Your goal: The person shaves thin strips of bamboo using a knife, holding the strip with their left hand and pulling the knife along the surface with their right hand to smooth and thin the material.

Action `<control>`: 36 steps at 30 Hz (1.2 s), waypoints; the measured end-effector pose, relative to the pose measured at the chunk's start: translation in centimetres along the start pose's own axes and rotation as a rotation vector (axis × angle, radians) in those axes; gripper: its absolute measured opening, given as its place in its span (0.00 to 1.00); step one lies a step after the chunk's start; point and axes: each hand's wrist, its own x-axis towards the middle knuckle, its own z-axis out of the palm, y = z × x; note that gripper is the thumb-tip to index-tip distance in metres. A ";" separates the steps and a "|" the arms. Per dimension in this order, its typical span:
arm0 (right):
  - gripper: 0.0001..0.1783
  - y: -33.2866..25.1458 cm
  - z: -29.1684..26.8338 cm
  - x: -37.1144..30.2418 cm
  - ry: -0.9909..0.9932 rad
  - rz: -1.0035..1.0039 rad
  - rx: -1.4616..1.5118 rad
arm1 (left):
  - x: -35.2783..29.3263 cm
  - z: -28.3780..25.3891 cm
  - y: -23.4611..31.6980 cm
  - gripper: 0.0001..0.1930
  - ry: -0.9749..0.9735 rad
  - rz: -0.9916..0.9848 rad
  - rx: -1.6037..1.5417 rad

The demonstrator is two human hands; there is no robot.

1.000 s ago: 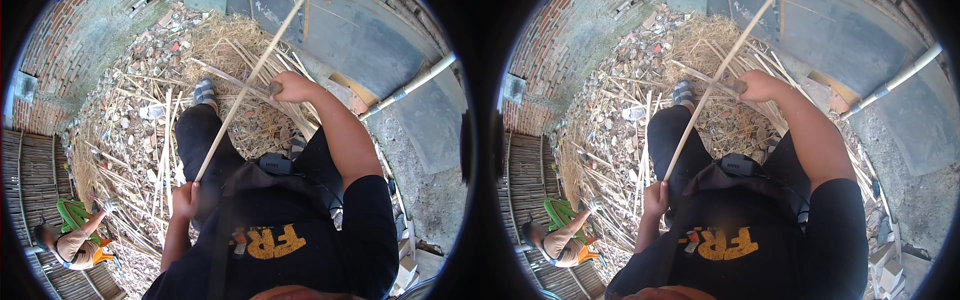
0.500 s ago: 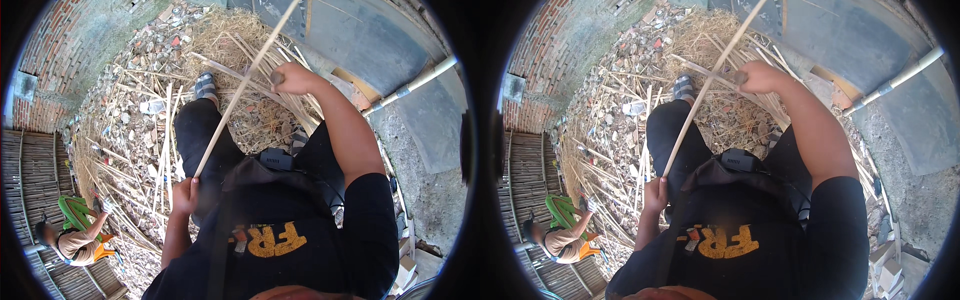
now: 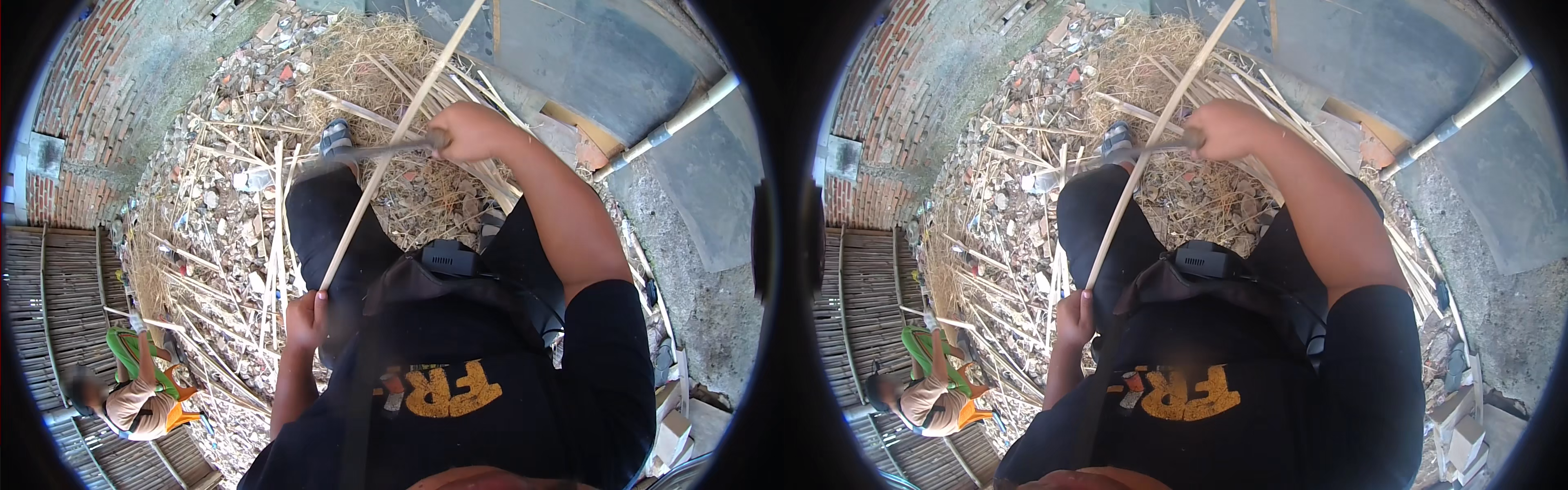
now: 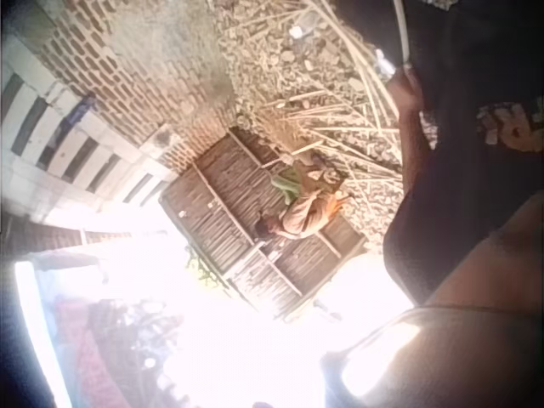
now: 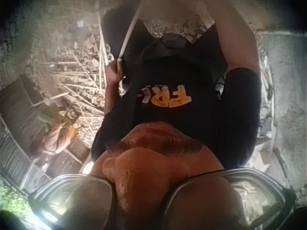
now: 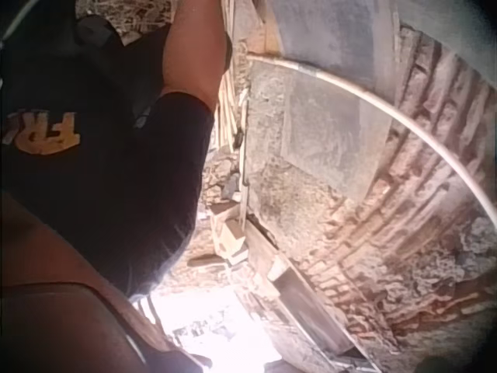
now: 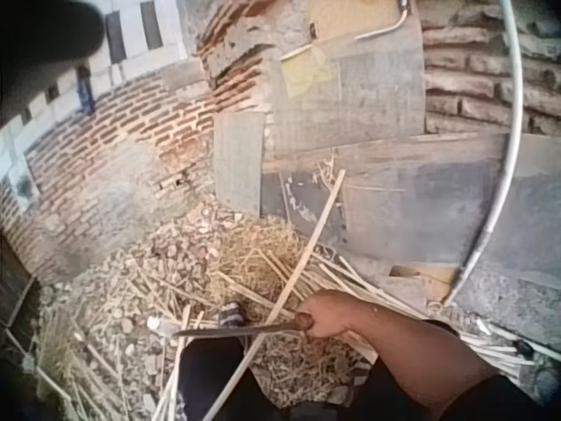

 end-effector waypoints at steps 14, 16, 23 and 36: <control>0.12 -1.4 0.3 -0.9 0.183 -0.054 -0.261 | -0.6 0.0 0.1 0.23 0.009 -0.048 -0.061; 0.12 -1.0 -0.1 -1.0 0.173 -0.065 -0.351 | -0.4 0.0 -0.2 0.24 -0.016 -0.033 -0.018; 0.18 5.0 -1.5 0.6 0.374 0.139 0.018 | -0.2 -0.1 0.8 0.25 -0.001 -0.050 -0.065; 0.16 2.4 -0.2 0.3 0.112 -0.044 0.102 | 0.1 0.1 -0.2 0.25 -0.038 -0.033 -0.051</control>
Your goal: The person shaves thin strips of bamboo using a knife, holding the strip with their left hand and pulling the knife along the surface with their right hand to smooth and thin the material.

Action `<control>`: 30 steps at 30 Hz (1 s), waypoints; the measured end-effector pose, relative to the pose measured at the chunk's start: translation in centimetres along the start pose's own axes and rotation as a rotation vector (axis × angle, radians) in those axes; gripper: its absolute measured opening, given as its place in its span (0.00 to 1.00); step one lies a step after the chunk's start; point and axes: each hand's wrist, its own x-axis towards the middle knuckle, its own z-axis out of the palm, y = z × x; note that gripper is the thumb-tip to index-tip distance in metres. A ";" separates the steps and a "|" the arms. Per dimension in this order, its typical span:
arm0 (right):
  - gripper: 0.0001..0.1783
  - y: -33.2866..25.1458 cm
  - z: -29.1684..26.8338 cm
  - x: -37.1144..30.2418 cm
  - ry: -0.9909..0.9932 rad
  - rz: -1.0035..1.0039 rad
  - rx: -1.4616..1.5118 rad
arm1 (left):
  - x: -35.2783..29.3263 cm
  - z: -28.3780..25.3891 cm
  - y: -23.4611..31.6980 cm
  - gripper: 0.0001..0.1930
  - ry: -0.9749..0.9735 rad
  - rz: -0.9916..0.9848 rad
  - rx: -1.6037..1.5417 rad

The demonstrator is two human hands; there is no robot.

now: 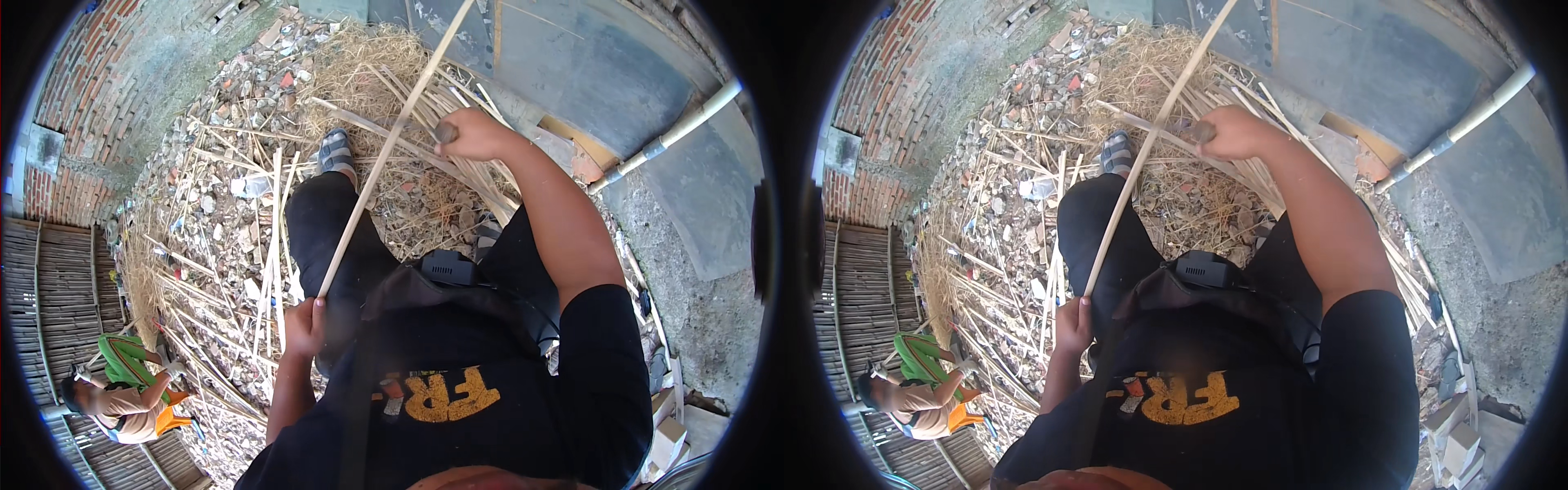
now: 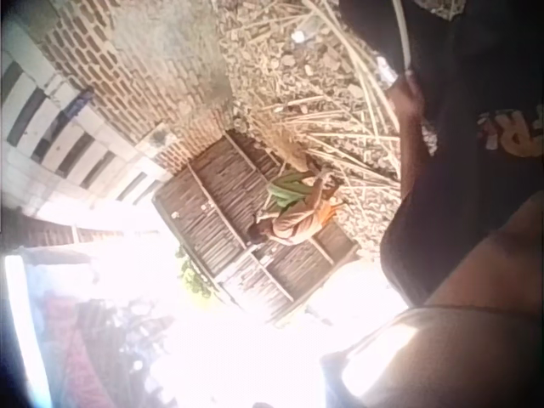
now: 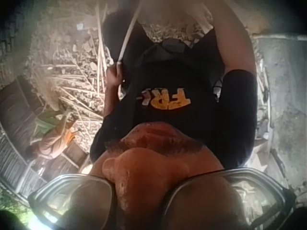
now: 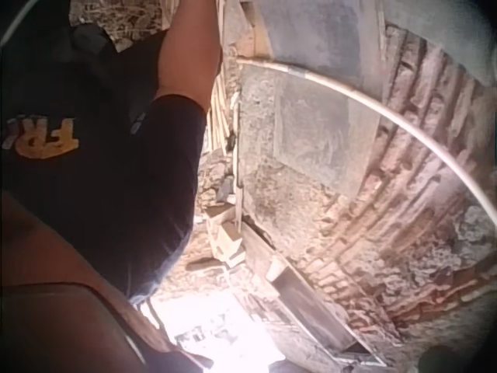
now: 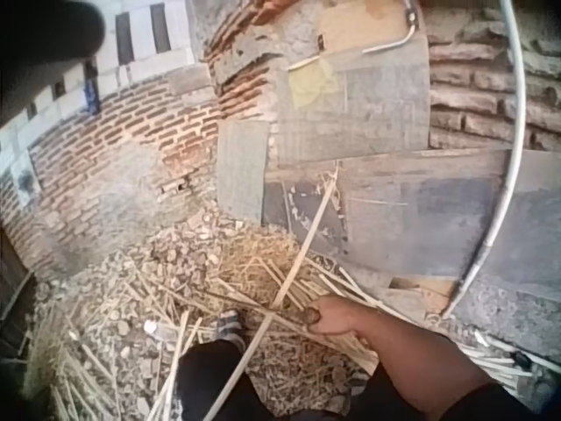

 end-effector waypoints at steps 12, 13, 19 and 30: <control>0.10 -3.5 1.7 -0.3 0.006 -0.011 -0.241 | -0.1 -0.5 0.8 0.24 0.037 -0.018 -0.023; 0.11 -4.1 1.2 -0.7 -0.009 -0.003 -0.306 | -0.1 -0.5 0.7 0.24 0.031 -0.006 -0.020; 0.16 0.1 -0.2 0.8 0.107 0.150 -0.106 | 0.1 -0.3 0.9 0.24 0.060 0.021 -0.010; 0.12 -3.8 1.6 -0.4 -0.013 0.005 -0.389 | 0.0 -0.7 1.1 0.24 0.026 0.005 -0.023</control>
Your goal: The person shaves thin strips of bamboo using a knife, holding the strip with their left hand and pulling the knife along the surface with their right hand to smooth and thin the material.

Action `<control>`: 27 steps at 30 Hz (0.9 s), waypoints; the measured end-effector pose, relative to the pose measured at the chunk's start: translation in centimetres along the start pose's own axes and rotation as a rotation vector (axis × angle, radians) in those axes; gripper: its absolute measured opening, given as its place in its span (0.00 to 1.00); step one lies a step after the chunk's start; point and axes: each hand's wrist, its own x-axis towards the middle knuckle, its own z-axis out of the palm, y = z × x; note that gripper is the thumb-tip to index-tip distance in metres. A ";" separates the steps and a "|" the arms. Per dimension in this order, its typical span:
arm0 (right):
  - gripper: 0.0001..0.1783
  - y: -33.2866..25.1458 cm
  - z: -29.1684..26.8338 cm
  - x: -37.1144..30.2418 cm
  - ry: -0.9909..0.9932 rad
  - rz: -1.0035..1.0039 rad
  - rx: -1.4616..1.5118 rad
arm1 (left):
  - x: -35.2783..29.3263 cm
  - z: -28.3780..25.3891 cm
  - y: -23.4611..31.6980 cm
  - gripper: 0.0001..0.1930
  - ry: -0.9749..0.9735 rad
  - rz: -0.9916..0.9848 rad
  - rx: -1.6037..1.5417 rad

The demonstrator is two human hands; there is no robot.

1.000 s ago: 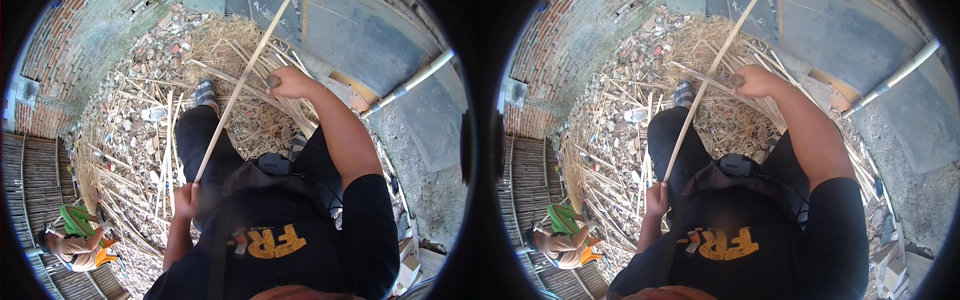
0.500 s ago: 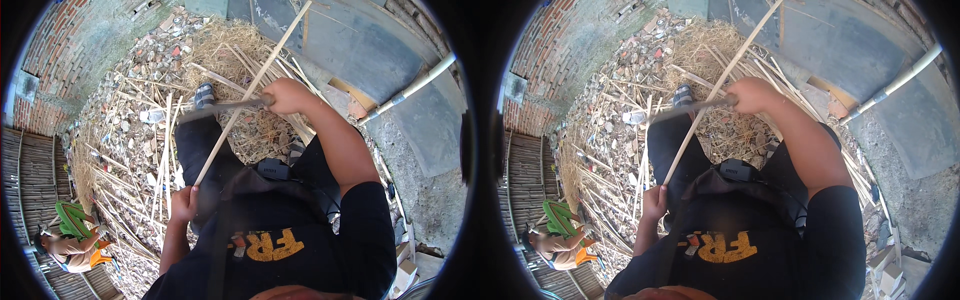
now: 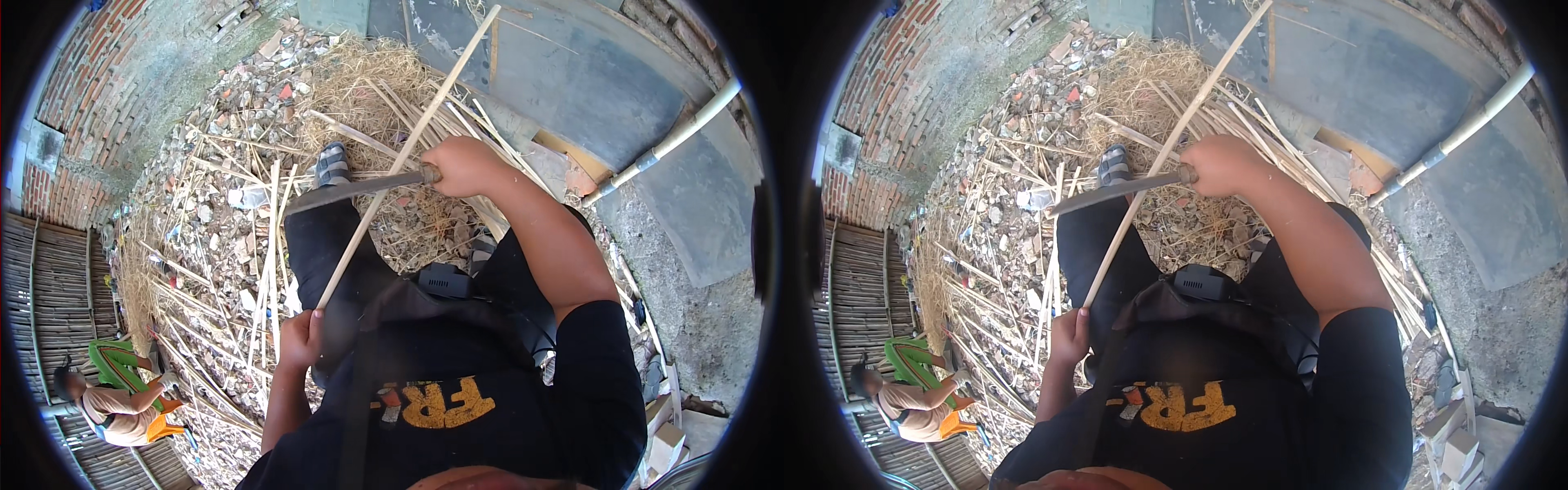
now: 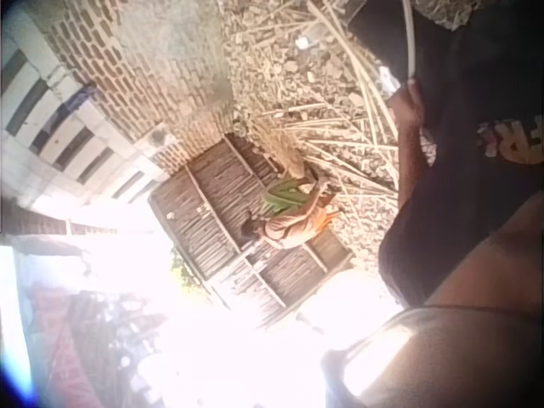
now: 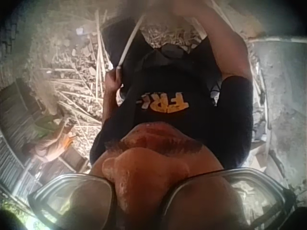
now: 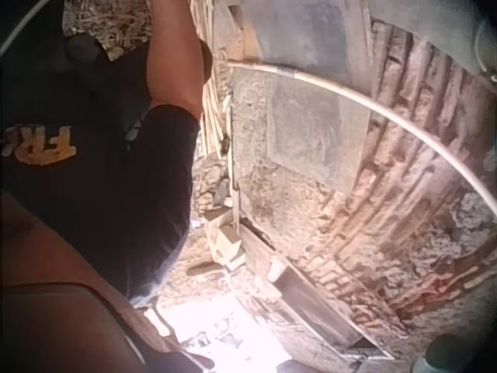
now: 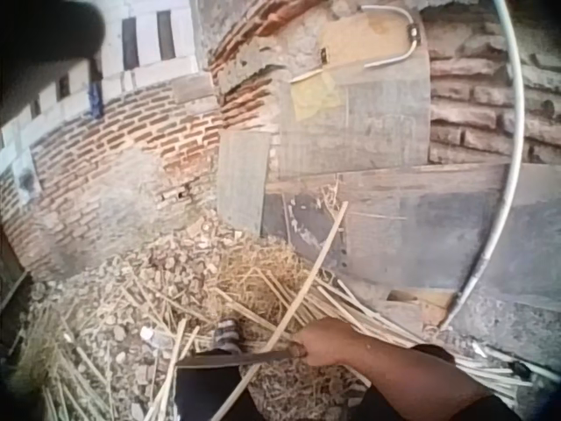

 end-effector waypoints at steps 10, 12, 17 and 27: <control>0.16 4.2 -0.5 0.5 0.130 0.197 0.171 | 0.0 0.0 0.5 0.23 0.014 -0.015 0.015; 0.16 3.7 -0.1 0.3 0.134 0.157 0.279 | 0.0 -0.1 0.4 0.23 0.002 -0.025 0.018; 0.12 0.5 0.2 -0.2 0.039 0.023 0.170 | -0.1 0.0 0.3 0.23 0.007 -0.030 0.005; 0.11 1.8 -0.8 0.4 0.026 0.073 0.269 | 0.1 0.3 0.0 0.23 0.033 0.027 0.012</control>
